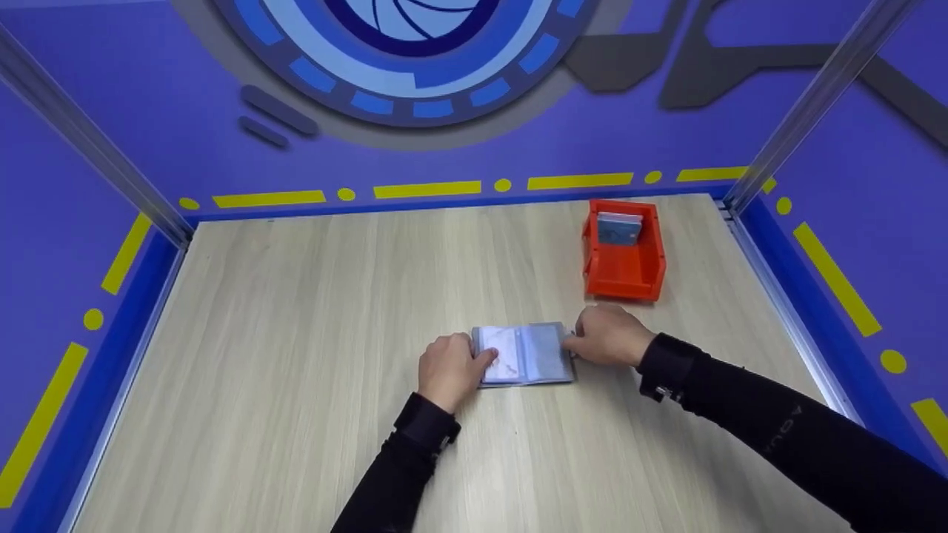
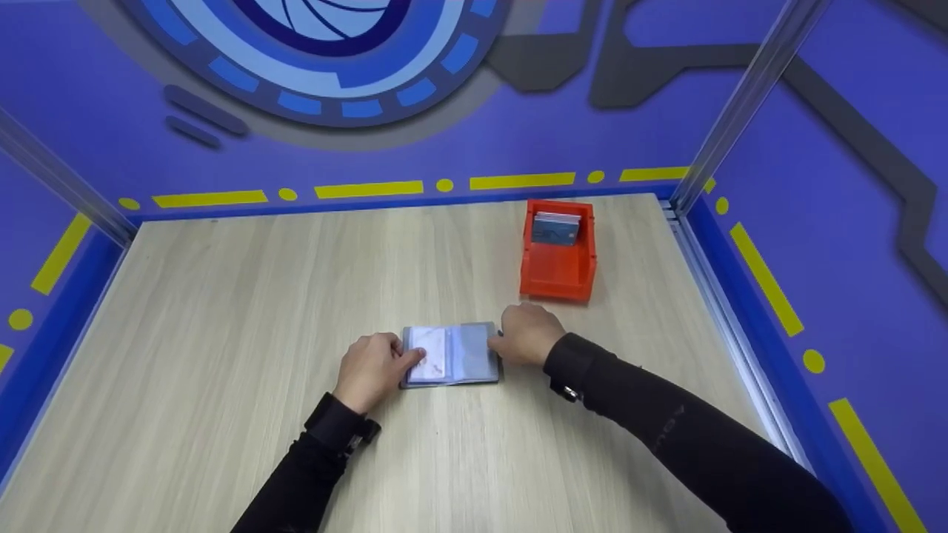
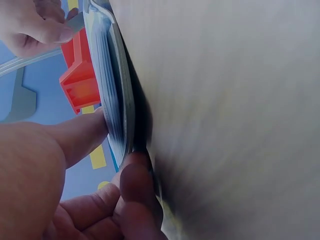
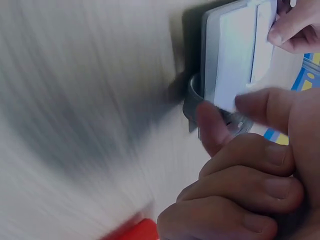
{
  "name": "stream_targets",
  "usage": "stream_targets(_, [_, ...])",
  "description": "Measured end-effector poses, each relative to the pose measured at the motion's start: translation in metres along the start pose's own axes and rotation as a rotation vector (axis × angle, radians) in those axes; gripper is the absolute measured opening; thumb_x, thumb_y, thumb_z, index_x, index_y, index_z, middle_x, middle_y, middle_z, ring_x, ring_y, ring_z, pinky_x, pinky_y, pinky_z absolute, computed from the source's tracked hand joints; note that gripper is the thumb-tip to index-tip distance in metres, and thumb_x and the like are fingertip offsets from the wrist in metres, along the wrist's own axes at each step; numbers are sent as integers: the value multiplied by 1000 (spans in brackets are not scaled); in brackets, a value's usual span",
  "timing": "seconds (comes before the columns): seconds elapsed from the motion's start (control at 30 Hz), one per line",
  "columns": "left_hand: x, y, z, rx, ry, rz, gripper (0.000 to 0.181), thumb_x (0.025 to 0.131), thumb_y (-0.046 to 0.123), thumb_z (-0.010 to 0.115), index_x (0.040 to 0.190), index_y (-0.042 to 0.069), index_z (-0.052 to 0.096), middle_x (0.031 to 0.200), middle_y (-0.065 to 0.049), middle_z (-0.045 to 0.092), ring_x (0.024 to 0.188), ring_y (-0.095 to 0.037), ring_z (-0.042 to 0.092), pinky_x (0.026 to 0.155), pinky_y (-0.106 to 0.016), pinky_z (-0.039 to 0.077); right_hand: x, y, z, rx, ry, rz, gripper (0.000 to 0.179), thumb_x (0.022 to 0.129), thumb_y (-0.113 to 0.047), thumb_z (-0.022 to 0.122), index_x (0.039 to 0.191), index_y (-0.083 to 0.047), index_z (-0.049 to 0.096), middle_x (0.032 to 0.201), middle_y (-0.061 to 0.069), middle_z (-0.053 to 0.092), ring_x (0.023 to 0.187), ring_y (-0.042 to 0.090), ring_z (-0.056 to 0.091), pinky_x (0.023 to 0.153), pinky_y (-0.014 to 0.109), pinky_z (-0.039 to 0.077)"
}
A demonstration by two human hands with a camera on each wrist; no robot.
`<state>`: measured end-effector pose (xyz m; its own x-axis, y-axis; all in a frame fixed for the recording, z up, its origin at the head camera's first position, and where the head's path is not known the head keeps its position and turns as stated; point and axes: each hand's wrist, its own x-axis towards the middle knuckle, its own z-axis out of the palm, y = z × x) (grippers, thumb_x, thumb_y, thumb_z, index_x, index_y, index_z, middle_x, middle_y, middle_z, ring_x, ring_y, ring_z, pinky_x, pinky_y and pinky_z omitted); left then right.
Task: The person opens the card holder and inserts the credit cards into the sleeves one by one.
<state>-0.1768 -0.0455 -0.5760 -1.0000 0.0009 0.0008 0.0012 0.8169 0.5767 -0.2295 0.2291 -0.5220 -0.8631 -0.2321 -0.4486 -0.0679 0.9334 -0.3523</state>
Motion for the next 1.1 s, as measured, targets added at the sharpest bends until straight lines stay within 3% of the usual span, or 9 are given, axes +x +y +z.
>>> stream_targets(0.23, [-1,0,0,-8,-11,-13,54,94,43,86,64,19,48,67,6,47,61,-14,44,56,-32,33,0,7,9,19,-13,-12,46,102,-25,64,59,-18,48,57,-6,37,54,15,39,54,31,30])
stream_targets(0.7, [0,1,-1,-18,-9,-10,56,94,42,86,63,20,46,65,7,45,61,-13,44,55,-31,33,-10,-8,-14,197,41,-49,34,104,-26,63,74,-12,68,66,-3,46,65,19,48,59,32,35])
stream_targets(0.9, [1,0,-1,-17,-12,-21,56,94,44,86,63,20,46,65,7,45,61,-14,44,56,-32,33,-11,-22,-17,267,60,-152,36,105,-26,60,72,-12,64,67,-3,49,66,19,49,62,31,36])
stream_targets(1.1, [1,2,0,-19,-13,-29,54,95,45,86,65,20,48,66,7,47,60,-14,45,55,-33,33,-9,-38,-13,300,86,-234,30,107,-26,59,82,-13,71,74,-2,56,74,19,54,69,34,42])
